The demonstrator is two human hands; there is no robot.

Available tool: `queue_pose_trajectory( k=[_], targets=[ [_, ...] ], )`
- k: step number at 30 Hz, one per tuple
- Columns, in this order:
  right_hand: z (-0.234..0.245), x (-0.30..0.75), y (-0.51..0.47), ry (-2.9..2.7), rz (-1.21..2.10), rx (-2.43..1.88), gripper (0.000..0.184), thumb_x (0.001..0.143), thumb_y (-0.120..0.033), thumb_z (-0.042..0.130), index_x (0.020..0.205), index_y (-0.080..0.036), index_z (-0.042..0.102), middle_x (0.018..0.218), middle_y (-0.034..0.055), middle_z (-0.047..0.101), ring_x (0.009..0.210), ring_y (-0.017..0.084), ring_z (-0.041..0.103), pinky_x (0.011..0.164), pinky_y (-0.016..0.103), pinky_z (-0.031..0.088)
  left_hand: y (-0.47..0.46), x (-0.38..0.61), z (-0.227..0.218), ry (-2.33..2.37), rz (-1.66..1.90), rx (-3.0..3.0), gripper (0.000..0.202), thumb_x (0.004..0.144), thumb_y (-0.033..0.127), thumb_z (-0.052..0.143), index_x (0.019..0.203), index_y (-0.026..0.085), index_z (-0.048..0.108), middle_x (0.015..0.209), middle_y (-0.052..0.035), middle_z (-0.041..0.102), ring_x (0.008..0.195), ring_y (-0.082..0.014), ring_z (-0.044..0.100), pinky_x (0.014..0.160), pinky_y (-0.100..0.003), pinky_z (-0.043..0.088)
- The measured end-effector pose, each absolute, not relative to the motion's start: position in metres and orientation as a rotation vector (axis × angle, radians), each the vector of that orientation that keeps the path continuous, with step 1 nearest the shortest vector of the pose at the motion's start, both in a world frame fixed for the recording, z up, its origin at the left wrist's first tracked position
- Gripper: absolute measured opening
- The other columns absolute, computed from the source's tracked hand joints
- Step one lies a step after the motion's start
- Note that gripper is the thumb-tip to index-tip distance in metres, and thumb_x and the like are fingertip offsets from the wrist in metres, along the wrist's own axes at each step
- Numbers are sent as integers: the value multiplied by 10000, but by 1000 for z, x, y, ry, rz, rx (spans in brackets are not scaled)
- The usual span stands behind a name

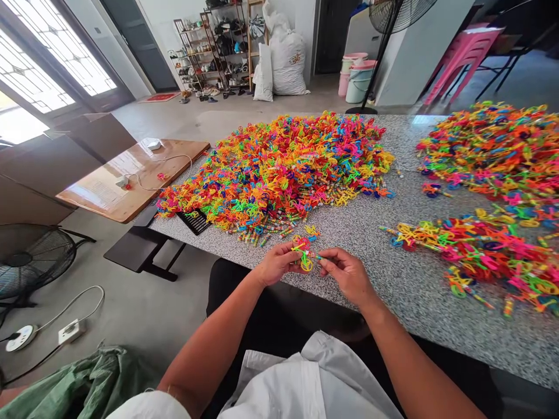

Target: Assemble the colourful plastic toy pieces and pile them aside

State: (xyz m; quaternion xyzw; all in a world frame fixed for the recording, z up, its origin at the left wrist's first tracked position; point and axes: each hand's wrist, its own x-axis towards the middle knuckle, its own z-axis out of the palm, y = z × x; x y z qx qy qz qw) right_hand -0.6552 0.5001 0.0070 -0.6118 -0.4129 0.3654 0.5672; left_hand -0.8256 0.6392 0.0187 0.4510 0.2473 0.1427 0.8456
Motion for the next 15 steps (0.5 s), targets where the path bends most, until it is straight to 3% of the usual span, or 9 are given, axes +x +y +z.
queue_pose_trajectory(
  k=[7,11,15],
  targets=[
    [7,-651,494,-1022,923,-1374,215,910,-427,718,1041,-259,741,762,5,712,719,188,678,705,333,550,643,-829,21,488,114,858,382,702,335,896,980,139,723,856,-58,687,728,-150,650,826,-413,590],
    [7,-647,488,-1067,905,-1386,222,925,-432,703,1064,-262,740,784,10,722,739,194,696,725,339,566,640,-826,28,524,133,945,372,689,363,884,916,134,700,808,-36,664,693,-123,618,756,-316,545],
    [9,-646,480,-1125,837,-1442,222,944,-436,676,1069,-262,734,860,24,740,755,199,711,720,338,577,627,-818,30,616,161,1295,263,775,364,785,793,142,645,657,21,569,602,-82,501,620,-222,432]
  ],
)
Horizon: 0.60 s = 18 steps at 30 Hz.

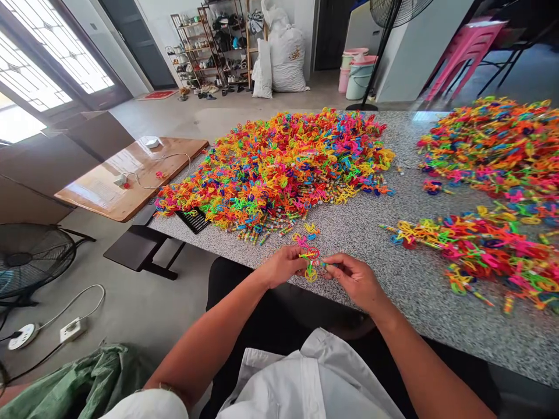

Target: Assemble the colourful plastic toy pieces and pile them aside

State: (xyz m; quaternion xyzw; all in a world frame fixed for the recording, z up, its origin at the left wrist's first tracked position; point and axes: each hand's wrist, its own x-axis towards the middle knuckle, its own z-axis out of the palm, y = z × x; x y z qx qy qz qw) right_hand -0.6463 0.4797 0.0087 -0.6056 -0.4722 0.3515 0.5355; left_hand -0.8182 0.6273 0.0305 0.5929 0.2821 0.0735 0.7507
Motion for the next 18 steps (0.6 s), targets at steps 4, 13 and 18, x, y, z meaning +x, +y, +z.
queue_pose_trajectory(
  k=[4,13,18],
  targets=[
    [18,-643,474,-1155,699,-1592,227,962,-425,638,1089,-265,737,913,34,751,759,195,712,738,336,571,614,-803,25,697,190,1440,258,875,414,672,857,160,633,701,15,590,631,-101,533,652,-243,476],
    [3,-522,452,-86,67,-1488,283,820,-424,686,966,-183,664,826,64,721,554,137,612,557,285,522,642,-769,9,1165,406,2303,297,956,362,633,1195,186,640,1172,-129,652,1090,-269,646,960,-398,505],
    [-4,-540,520,-299,426,-1602,295,805,-411,677,1007,-196,684,901,54,763,559,138,642,505,253,520,645,-769,-2,1174,237,2499,144,965,319,608,994,214,703,1148,-100,620,1085,-257,620,888,-353,520]
  ],
)
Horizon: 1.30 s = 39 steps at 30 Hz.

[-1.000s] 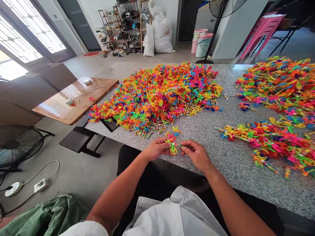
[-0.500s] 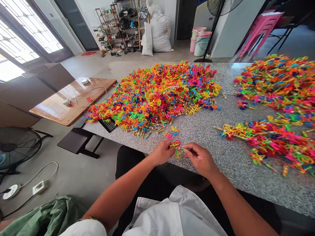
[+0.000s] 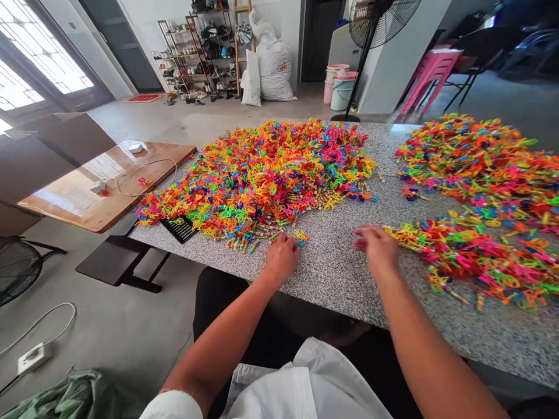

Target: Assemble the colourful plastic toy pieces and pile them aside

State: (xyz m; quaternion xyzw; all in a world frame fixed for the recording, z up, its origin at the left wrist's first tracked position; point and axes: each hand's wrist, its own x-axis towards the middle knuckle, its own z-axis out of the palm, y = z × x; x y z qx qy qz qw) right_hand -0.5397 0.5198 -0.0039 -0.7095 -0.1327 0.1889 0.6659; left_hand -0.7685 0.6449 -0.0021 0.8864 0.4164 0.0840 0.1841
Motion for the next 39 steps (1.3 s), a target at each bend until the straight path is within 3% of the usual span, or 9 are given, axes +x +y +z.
queue_pose_trajectory(
  k=[4,10,16,21,25,29,34,37,39],
  targets=[
    [0,-591,609,-1006,592,-2228,260,947,-312,521,1003,-211,754,1003,66,794,859,193,743,737,264,553,647,-782,-5,1106,263,2605,123,961,258,587,954,215,702,1147,-94,617,1111,-260,576,923,-365,506],
    [6,-615,689,-1082,586,-2470,350,887,-348,658,1139,-130,766,1167,217,753,1143,331,698,937,372,516,651,-782,2,1109,435,2693,202,999,316,539,1091,188,666,1269,-130,604,1208,-285,523,1040,-416,456],
    [1,-610,683,-1099,614,-2544,341,821,-289,720,1116,-127,775,1170,228,749,1099,337,714,872,351,519,654,-763,5,1251,289,2653,216,958,316,605,1086,157,677,1154,-178,644,1145,-345,564,928,-451,501],
    [-8,-598,631,-1104,553,-2467,216,857,-293,659,995,-163,763,1033,145,783,1002,264,723,801,286,488,668,-778,-3,718,380,2682,190,940,156,573,1039,222,721,1045,-100,707,1084,-275,614,1007,-442,493],
    [-15,-592,578,-1057,550,-2362,207,893,-320,583,914,-171,725,886,76,776,823,202,707,700,255,467,678,-801,-13,569,603,2419,296,892,86,552,1088,215,732,1229,-91,700,1188,-231,624,1102,-427,476],
    [-23,-597,536,-948,535,-2197,233,900,-384,562,874,-188,685,780,45,736,707,200,669,646,277,442,684,-824,-17,932,687,2139,477,823,13,462,1175,219,709,1255,-78,690,1183,-197,645,1061,-389,519],
    [-24,-611,523,-1048,425,-2326,100,869,-312,627,854,-215,649,816,39,727,750,202,656,671,285,400,676,-827,-11,1191,592,2220,280,953,208,550,1203,204,676,1180,-90,690,1129,-222,649,1040,-386,508],
    [-21,-616,527,-1094,435,-2332,72,878,-285,624,867,-216,640,825,34,723,756,197,654,678,281,396,665,-816,-7,1123,427,2444,427,919,416,685,1308,247,631,1279,-98,624,1195,-264,606,1051,-398,484],
    [-19,-618,527,-1102,460,-2323,74,884,-287,618,866,-217,633,817,30,718,749,195,650,672,279,389,660,-810,-6,1079,347,2518,403,909,424,699,1268,250,644,1261,-93,611,1174,-265,605,1029,-390,489]
  ],
)
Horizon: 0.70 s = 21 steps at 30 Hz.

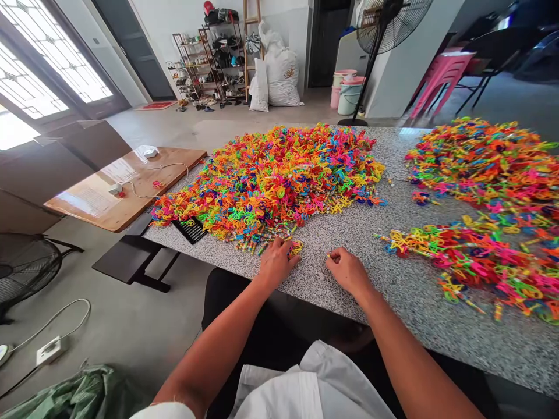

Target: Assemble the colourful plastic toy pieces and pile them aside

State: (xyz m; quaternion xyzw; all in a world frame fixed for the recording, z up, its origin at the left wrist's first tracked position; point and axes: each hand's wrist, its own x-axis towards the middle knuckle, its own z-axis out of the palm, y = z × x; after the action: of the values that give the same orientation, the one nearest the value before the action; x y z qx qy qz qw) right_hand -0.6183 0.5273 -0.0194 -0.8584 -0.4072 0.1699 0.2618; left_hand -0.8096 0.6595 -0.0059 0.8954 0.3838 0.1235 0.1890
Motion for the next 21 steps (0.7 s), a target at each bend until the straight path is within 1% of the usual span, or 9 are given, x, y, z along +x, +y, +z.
queue_pose_trajectory(
  k=[3,5,9,11,14,16,17,19,21],
  targets=[
    [-19,-619,524,-1102,453,-2352,90,884,-301,618,853,-217,624,810,32,712,759,202,643,663,279,371,655,-807,-6,998,325,2511,234,921,331,667,1131,228,655,1198,-79,622,1144,-242,611,1012,-373,493],
    [-19,-618,521,-1068,460,-2363,103,885,-316,618,864,-216,628,800,32,708,755,203,640,662,280,364,654,-809,-7,920,327,2480,195,903,276,662,1089,224,639,1192,-73,629,1145,-230,614,1013,-365,494],
    [-19,-617,517,-933,475,-2332,135,883,-345,610,896,-213,632,790,35,707,742,209,645,674,288,383,656,-817,-8,821,244,2440,207,853,153,615,1046,227,628,1133,-56,660,1076,-208,645,978,-338,504],
    [-20,-616,516,-909,471,-2288,140,875,-347,603,904,-213,630,783,35,707,747,215,653,691,295,400,659,-821,-8,871,193,2423,292,847,136,593,1124,226,619,1115,-59,681,1046,-209,661,964,-339,508],
    [-22,-616,514,-886,464,-2256,160,872,-373,586,901,-219,619,776,35,711,739,220,658,700,304,411,666,-821,-8,951,176,2402,575,852,221,657,1404,208,497,1221,-98,686,1113,-243,665,997,-366,501],
    [-23,-617,514,-877,447,-2266,176,868,-394,575,895,-224,611,767,36,711,726,222,654,693,310,408,670,-816,-8,951,166,2424,686,842,316,722,1467,210,460,1294,-121,667,1167,-274,654,1014,-382,497],
    [-23,-618,514,-882,439,-2270,180,865,-399,570,893,-226,609,763,37,711,721,223,653,689,312,407,670,-813,-7,954,154,2443,651,843,364,734,1435,222,504,1292,-120,668,1163,-285,657,1005,-388,502],
    [-23,-619,514,-894,429,-2272,185,857,-406,557,889,-231,604,753,40,710,714,228,654,684,319,408,667,-806,-6,977,142,2473,477,868,430,712,1295,239,617,1221,-107,687,1095,-288,678,956,-388,521],
    [-24,-619,513,-893,437,-2270,195,840,-420,551,883,-237,600,752,44,713,717,237,658,685,330,417,659,-800,-5,980,155,2475,346,880,443,692,1155,234,669,1152,-99,692,1011,-270,689,897,-374,537]
  ],
)
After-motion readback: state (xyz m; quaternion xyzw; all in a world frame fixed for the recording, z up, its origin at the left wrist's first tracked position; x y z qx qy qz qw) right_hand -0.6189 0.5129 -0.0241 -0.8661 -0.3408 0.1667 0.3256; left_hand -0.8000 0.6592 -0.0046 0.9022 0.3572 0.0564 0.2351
